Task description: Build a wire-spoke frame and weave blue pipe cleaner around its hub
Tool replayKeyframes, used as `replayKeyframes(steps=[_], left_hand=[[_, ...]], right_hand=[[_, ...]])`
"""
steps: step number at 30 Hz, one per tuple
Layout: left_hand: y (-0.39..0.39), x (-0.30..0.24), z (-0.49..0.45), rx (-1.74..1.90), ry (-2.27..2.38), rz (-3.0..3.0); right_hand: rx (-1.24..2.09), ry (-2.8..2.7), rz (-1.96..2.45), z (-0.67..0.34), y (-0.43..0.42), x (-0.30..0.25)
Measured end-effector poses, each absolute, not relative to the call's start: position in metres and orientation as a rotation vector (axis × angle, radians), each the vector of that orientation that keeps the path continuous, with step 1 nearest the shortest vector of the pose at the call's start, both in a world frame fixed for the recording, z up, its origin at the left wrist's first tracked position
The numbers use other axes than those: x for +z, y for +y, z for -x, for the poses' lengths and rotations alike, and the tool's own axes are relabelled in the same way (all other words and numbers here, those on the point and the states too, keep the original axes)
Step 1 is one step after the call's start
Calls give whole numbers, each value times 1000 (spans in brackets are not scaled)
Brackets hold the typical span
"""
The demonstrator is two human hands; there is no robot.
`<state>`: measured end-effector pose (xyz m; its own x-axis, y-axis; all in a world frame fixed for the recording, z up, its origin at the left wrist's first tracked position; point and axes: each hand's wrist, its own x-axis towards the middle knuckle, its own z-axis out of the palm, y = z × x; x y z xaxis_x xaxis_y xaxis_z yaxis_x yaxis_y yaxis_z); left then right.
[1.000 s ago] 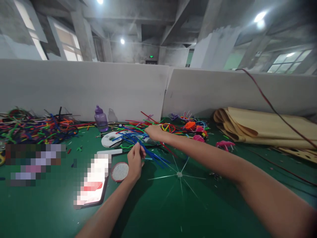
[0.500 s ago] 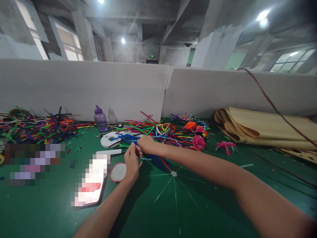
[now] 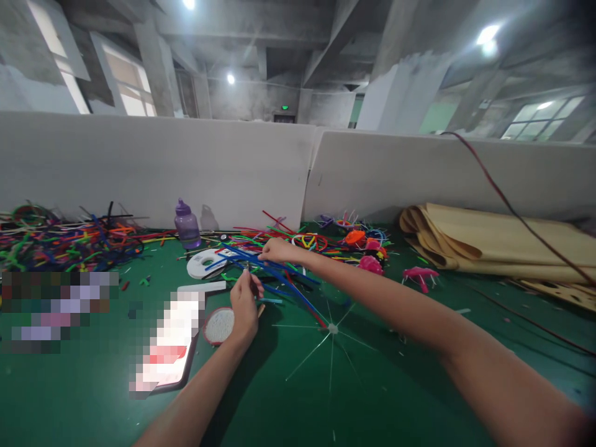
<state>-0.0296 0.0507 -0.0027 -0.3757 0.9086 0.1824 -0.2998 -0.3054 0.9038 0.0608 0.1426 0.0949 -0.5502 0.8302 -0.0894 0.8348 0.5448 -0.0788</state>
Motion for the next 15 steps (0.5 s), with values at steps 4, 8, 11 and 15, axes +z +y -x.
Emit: replayKeyframes(steps=[4, 8, 11, 15], left_hand=[[50, -2, 29, 1796, 1022, -932], [50, -3, 29, 1782, 1027, -939], [50, -3, 30, 1775, 1034, -947], [49, -4, 29, 1767, 1043, -973]], right_hand=[[-30, 2783, -1464, -66, 136, 94], [79, 2760, -1406, -68, 126, 102], [151, 2721, -1382, -70, 114, 120], [254, 2687, -1411, -82, 89, 155]])
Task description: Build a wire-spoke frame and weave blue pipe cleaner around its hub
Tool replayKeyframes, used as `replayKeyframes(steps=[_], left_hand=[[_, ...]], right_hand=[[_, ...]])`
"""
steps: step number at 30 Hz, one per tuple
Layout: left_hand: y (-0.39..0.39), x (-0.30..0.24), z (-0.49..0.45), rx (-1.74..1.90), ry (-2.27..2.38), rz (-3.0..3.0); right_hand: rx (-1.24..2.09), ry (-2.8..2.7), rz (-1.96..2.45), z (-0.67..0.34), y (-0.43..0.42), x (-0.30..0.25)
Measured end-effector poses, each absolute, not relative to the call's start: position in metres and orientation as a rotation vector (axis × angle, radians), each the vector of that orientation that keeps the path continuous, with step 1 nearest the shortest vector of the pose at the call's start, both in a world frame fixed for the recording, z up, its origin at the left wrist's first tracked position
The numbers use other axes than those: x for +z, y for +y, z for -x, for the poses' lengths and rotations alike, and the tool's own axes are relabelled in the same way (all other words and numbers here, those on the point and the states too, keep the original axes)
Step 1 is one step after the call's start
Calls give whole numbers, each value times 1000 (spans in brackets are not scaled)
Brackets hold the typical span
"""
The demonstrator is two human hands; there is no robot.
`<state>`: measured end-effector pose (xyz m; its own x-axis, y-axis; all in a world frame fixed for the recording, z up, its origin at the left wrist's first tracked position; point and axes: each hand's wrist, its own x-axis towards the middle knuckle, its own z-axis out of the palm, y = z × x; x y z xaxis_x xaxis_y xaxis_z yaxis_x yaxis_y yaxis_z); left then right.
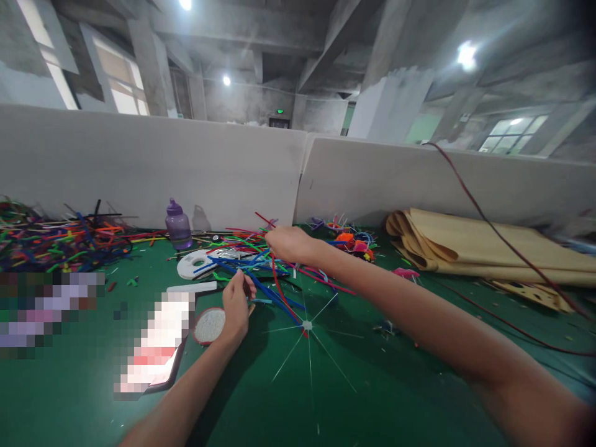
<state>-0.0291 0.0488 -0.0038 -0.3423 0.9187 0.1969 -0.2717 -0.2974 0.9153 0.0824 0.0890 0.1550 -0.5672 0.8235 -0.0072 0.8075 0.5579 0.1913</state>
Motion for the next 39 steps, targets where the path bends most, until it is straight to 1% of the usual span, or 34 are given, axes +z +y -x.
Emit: replayKeyframes(steps=[4, 7, 10, 14, 15, 16, 18, 21, 26, 29, 33, 39], left_hand=[[47, -4, 28, 1743, 1068, -1024], [43, -1, 27, 1705, 1082, -1083], [35, 5, 24, 1646, 1069, -1178], [22, 13, 17, 1554, 1020, -1369], [19, 14, 16, 1500, 1038, -1552], [16, 14, 14, 1456, 1050, -1685], [10, 12, 12, 1408, 1079, -1832], [5, 9, 9, 1319, 1101, -2020], [4, 10, 7, 1230, 1156, -2259], [3, 10, 9, 1291, 1207, -2428], [-8, 7, 17, 1442, 1242, -2596], [-43, 12, 21, 1613, 1339, -2462]], right_hand=[[334, 2691, -1522, -116, 58, 189], [269, 2971, -1551, -148, 37, 195], [145, 3253, -1644, -173, 24, 173], [-2, 3458, -2109, -185, 13, 114], [-3, 3482, -2177, -186, 12, 101], [24, 3500, -2191, -187, 10, 89], [200, 3525, -2184, -189, 9, 73], [419, 3519, -2203, -189, 9, 64], [544, 3441, -2043, -182, 15, 48], [591, 3432, -1971, -179, 17, 39], [637, 3450, -2026, -178, 16, 37], [627, 3495, -2054, -176, 12, 37]])
